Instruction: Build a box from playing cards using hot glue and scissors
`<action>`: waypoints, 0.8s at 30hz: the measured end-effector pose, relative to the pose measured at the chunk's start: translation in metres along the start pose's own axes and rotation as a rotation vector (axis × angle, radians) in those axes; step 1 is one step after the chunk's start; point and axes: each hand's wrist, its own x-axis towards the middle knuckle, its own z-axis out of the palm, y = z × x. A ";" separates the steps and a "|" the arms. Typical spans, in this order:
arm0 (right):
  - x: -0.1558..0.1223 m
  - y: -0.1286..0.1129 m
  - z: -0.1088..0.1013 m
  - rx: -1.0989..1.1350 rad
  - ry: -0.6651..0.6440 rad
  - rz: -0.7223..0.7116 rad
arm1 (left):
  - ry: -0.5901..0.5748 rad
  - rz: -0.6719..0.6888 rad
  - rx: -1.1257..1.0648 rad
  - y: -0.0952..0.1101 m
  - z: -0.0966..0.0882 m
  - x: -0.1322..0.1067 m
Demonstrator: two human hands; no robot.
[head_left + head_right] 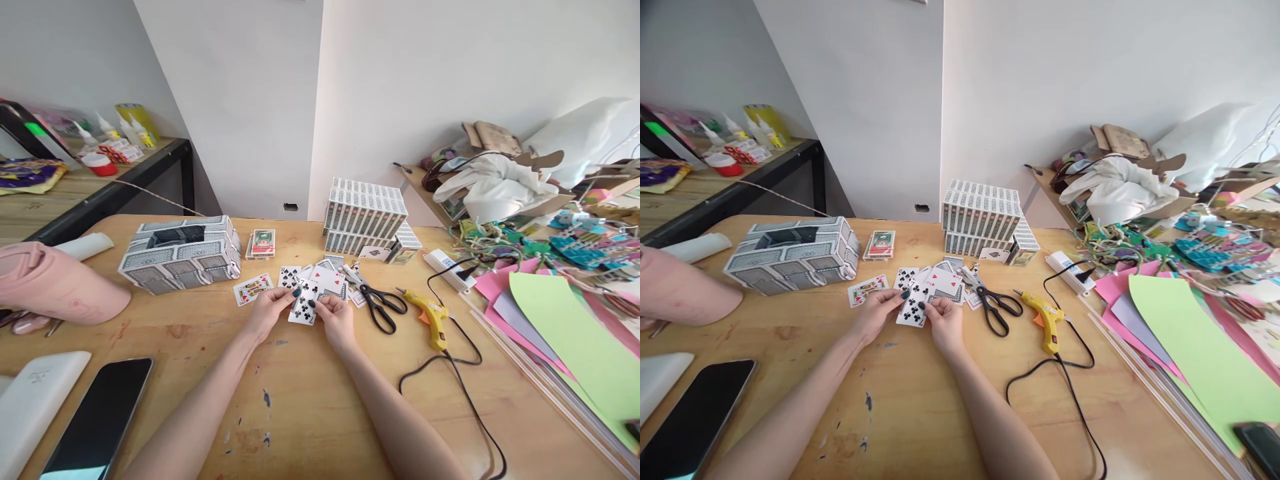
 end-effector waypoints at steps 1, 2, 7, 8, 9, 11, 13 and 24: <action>0.000 0.000 0.000 0.000 -0.001 0.001 | 0.001 0.004 0.011 0.000 0.000 0.000; 0.000 0.000 0.000 -0.001 -0.002 0.002 | 0.003 0.006 0.023 0.001 0.001 -0.001; 0.000 0.000 0.001 -0.034 -0.012 0.008 | 0.034 0.026 0.115 0.000 0.002 0.000; 0.000 0.000 0.001 -0.038 -0.013 0.008 | 0.042 0.038 0.145 -0.001 0.003 0.000; 0.000 0.000 0.002 -0.043 -0.013 0.006 | 0.049 0.055 0.178 -0.002 0.004 0.000; -0.001 0.000 0.002 -0.054 -0.011 0.002 | 0.071 0.113 0.253 -0.005 0.006 0.000; -0.001 -0.001 0.003 -0.061 -0.016 -0.003 | 0.114 0.181 0.332 -0.008 0.009 -0.001; 0.000 0.000 0.001 -0.044 -0.012 -0.001 | 0.179 0.257 0.609 -0.010 0.016 -0.004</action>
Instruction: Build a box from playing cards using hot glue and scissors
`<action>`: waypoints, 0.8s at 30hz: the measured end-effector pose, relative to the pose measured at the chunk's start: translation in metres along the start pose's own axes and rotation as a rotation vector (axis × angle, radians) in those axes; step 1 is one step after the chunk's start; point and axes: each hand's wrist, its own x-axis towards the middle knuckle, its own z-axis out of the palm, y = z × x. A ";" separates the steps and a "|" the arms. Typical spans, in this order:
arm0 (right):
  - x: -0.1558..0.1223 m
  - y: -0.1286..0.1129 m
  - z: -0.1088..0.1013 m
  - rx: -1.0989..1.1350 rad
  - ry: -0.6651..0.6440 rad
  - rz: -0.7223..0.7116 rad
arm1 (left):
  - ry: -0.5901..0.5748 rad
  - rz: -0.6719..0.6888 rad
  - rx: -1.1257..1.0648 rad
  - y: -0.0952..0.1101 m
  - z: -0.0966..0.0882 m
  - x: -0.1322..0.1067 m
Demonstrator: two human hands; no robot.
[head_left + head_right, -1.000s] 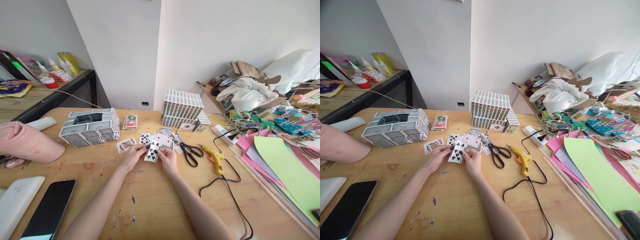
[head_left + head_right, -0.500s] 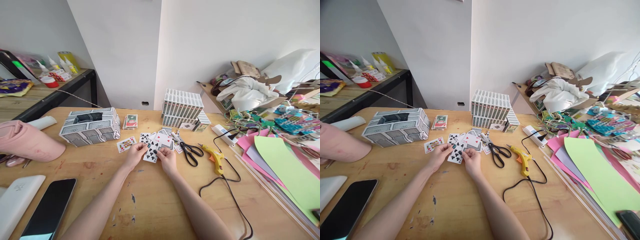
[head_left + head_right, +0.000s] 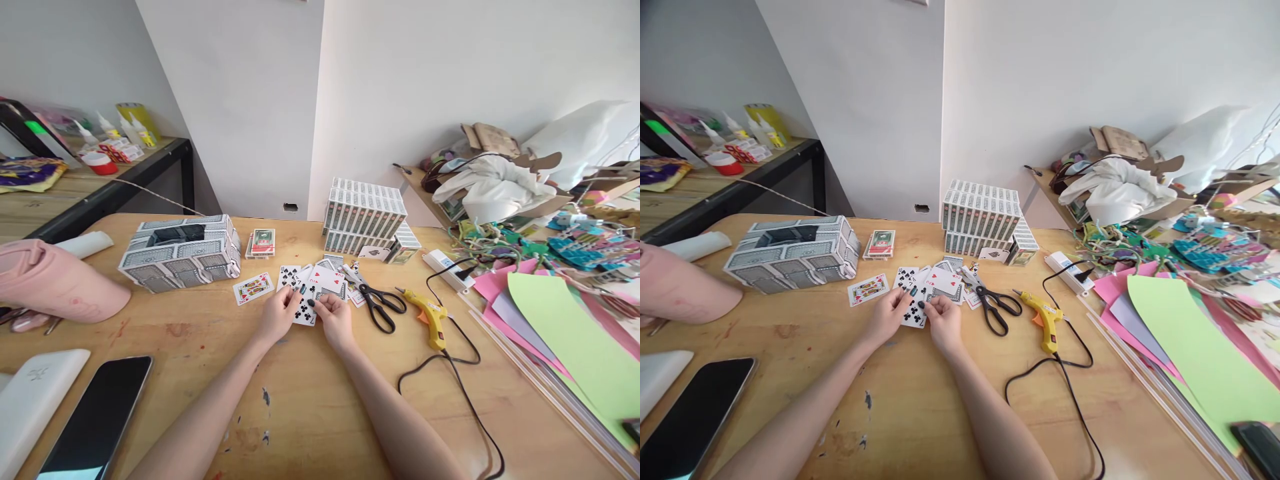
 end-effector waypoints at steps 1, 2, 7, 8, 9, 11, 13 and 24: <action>0.000 0.000 0.000 0.012 -0.003 0.007 | 0.000 0.000 0.028 0.000 0.001 -0.001; 0.000 -0.001 0.000 0.022 -0.006 0.012 | 0.003 0.002 0.056 0.000 0.001 -0.001; 0.001 -0.002 0.000 0.017 -0.054 0.013 | 0.045 0.038 0.135 0.002 0.002 -0.005; 0.001 -0.003 0.000 0.017 -0.072 0.016 | 0.059 0.051 0.142 0.002 0.002 -0.006; 0.000 -0.003 0.000 0.020 -0.091 0.022 | 0.073 0.064 0.149 0.002 0.002 -0.007; 0.000 -0.004 0.000 0.031 -0.139 0.036 | 0.097 0.086 0.152 0.002 0.002 -0.008; 0.000 -0.006 0.000 0.046 -0.189 0.036 | 0.081 0.085 0.136 0.002 0.002 -0.009; 0.004 -0.004 -0.004 -0.025 0.031 -0.066 | -0.038 0.074 -0.112 0.003 0.002 -0.012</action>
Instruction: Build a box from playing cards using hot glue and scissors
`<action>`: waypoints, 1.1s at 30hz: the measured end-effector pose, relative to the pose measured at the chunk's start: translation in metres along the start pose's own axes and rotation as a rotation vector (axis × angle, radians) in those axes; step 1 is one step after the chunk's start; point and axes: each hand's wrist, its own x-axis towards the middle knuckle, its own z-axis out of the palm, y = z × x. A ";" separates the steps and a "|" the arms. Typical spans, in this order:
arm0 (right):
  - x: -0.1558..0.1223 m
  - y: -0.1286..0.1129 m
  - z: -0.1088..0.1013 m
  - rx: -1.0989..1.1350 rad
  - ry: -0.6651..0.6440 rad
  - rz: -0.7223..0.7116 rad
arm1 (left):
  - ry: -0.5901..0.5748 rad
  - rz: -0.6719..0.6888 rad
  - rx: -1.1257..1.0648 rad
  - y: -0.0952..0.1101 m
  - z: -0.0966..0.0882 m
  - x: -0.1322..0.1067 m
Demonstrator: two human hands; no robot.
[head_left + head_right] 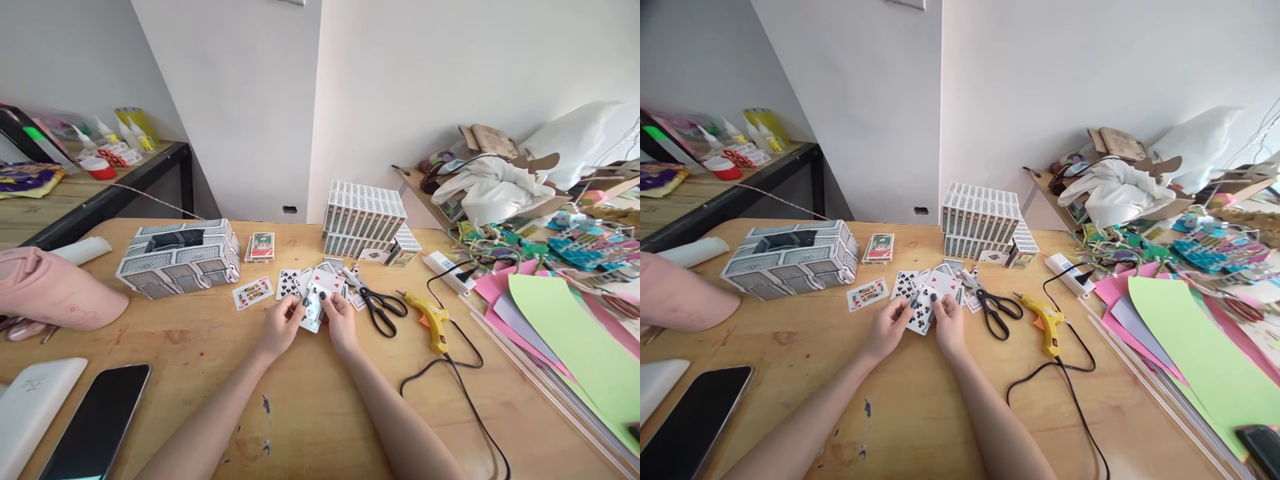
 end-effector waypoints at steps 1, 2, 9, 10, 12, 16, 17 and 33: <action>0.000 0.000 0.000 0.004 -0.001 0.000 | 0.032 -0.005 -0.024 -0.001 0.000 0.000; 0.000 -0.001 0.000 0.008 -0.017 0.000 | 0.071 -0.011 -0.041 -0.002 -0.001 0.000; -0.004 -0.010 -0.001 -0.078 -0.085 -0.171 | 0.024 -0.009 0.083 0.000 -0.004 -0.003; -0.003 -0.009 -0.003 -0.136 -0.081 -0.184 | -0.005 -0.002 0.107 0.001 -0.003 -0.003; -0.001 -0.006 -0.006 -0.246 -0.073 -0.171 | -0.017 -0.005 0.131 0.002 -0.003 -0.005; 0.002 0.000 -0.007 -0.259 -0.116 -0.104 | 0.077 -0.054 0.123 -0.001 -0.002 -0.004; 0.002 0.001 -0.007 -0.234 -0.144 -0.086 | 0.099 -0.067 0.117 -0.002 -0.002 -0.003; -0.007 -0.013 0.001 -0.213 -0.411 0.142 | -0.055 -0.030 0.122 0.000 -0.004 0.001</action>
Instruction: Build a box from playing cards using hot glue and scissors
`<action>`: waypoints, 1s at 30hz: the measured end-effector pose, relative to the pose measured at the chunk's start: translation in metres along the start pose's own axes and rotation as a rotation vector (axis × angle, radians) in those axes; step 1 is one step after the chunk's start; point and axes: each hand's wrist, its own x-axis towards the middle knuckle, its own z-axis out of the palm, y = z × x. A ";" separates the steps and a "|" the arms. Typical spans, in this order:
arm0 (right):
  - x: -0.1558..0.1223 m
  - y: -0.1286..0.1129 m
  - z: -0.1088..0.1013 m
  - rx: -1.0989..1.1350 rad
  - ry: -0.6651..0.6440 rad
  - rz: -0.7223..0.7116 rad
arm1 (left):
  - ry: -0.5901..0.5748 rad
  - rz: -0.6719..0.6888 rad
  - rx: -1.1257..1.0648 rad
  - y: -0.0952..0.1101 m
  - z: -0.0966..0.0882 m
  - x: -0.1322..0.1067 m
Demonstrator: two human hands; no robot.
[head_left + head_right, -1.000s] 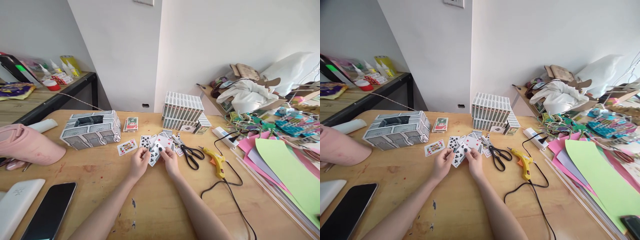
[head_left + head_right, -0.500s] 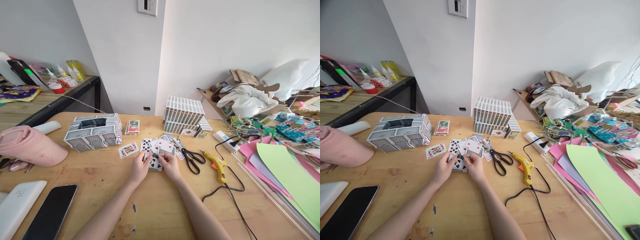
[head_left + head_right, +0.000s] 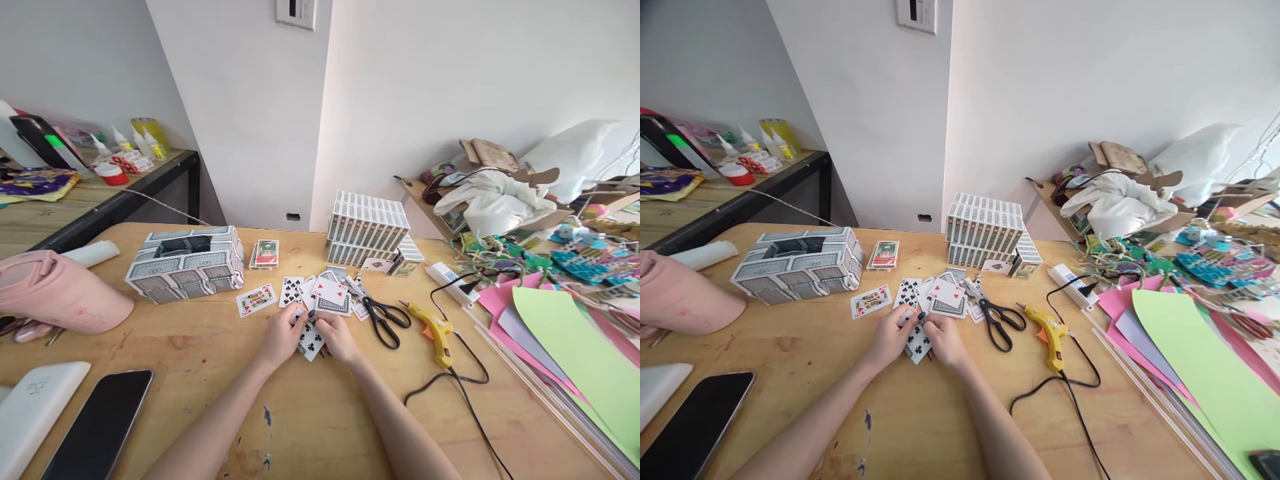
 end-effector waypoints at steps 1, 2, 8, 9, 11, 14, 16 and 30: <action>0.000 0.001 0.001 0.005 0.014 -0.002 | 0.006 0.001 0.010 0.000 0.000 0.000; 0.001 0.002 0.001 0.014 0.019 0.001 | 0.010 0.001 0.019 0.000 0.001 0.000; 0.003 0.006 -0.001 0.046 -0.006 0.010 | 0.028 0.001 0.028 -0.001 0.000 0.001; 0.003 0.006 -0.001 0.053 -0.010 0.010 | 0.028 0.001 0.024 -0.001 0.000 0.002; 0.002 0.005 -0.001 0.073 -0.023 0.007 | 0.029 0.000 0.026 -0.001 0.001 0.002; 0.001 0.003 -0.002 0.091 -0.044 -0.004 | 0.034 -0.007 0.037 -0.002 0.001 0.002; 0.001 0.003 -0.003 0.105 -0.063 -0.008 | 0.035 -0.007 0.035 -0.002 0.001 0.002; 0.007 0.019 -0.001 -0.125 0.267 -0.221 | 0.156 0.062 0.068 -0.012 -0.004 0.002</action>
